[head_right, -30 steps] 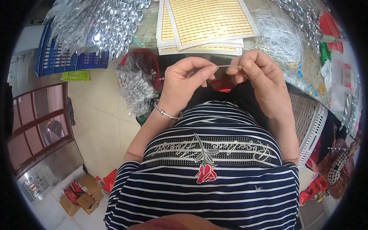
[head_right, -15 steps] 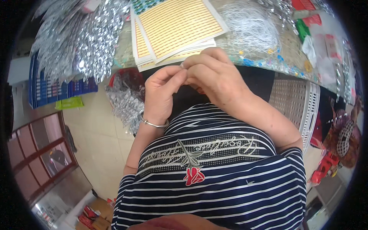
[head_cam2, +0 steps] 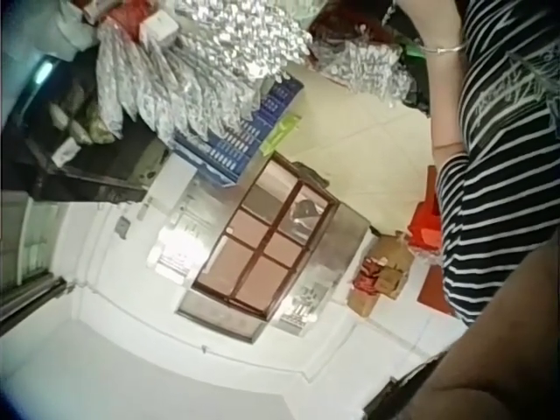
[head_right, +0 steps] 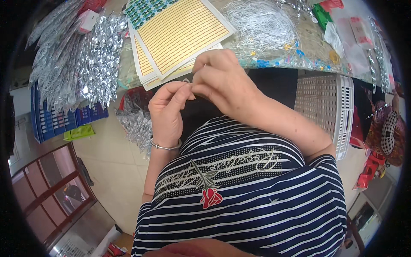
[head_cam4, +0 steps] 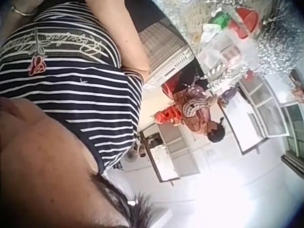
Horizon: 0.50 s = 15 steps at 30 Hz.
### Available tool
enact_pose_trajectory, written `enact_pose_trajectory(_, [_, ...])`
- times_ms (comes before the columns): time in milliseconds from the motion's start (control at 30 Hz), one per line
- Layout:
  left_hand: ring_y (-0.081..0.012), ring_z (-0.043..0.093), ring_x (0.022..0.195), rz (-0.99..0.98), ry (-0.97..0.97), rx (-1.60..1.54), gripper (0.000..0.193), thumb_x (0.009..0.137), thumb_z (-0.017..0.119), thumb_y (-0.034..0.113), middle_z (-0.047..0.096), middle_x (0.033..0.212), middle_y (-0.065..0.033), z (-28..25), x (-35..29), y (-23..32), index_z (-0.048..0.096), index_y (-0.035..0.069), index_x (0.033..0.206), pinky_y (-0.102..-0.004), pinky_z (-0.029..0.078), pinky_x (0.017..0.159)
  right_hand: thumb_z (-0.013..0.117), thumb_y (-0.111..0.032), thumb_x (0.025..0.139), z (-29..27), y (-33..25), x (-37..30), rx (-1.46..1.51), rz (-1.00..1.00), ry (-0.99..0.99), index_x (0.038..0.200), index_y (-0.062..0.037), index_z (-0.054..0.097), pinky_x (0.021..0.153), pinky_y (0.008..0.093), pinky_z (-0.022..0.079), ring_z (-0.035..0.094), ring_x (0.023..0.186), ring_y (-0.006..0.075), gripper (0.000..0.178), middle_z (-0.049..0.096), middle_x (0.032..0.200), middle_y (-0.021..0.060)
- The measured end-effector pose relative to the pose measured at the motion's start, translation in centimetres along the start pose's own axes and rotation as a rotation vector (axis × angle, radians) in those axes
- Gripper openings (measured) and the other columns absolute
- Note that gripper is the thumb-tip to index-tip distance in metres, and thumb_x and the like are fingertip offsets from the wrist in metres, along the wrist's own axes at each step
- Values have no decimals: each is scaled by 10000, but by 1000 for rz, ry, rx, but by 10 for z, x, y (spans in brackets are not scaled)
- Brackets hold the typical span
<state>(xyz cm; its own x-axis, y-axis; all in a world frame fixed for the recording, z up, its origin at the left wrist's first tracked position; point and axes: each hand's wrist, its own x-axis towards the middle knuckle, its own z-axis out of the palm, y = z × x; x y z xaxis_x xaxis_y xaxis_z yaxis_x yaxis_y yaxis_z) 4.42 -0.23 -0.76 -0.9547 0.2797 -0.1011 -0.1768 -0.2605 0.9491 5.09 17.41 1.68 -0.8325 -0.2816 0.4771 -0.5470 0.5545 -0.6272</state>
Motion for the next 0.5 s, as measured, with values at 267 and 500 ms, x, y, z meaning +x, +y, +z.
enact_pose_trajectory(267, [-43,542,697,43,-43,150,81,889,641,84,632,767,-6,-3,-1,-1,653,4,891,-177,415,621,545,-104,935,9,11,-4,684,580,-146,877,-15,550,787,250,419,495,860,116,106,491,913,37])
enact_pose_trajectory(500, [-36,534,654,-41,-45,35,107,878,652,120,651,749,-12,-5,0,-2,674,16,889,-173,376,570,571,-110,926,11,8,5,727,542,-148,889,-5,578,759,231,432,499,838,82,112,498,920,21])
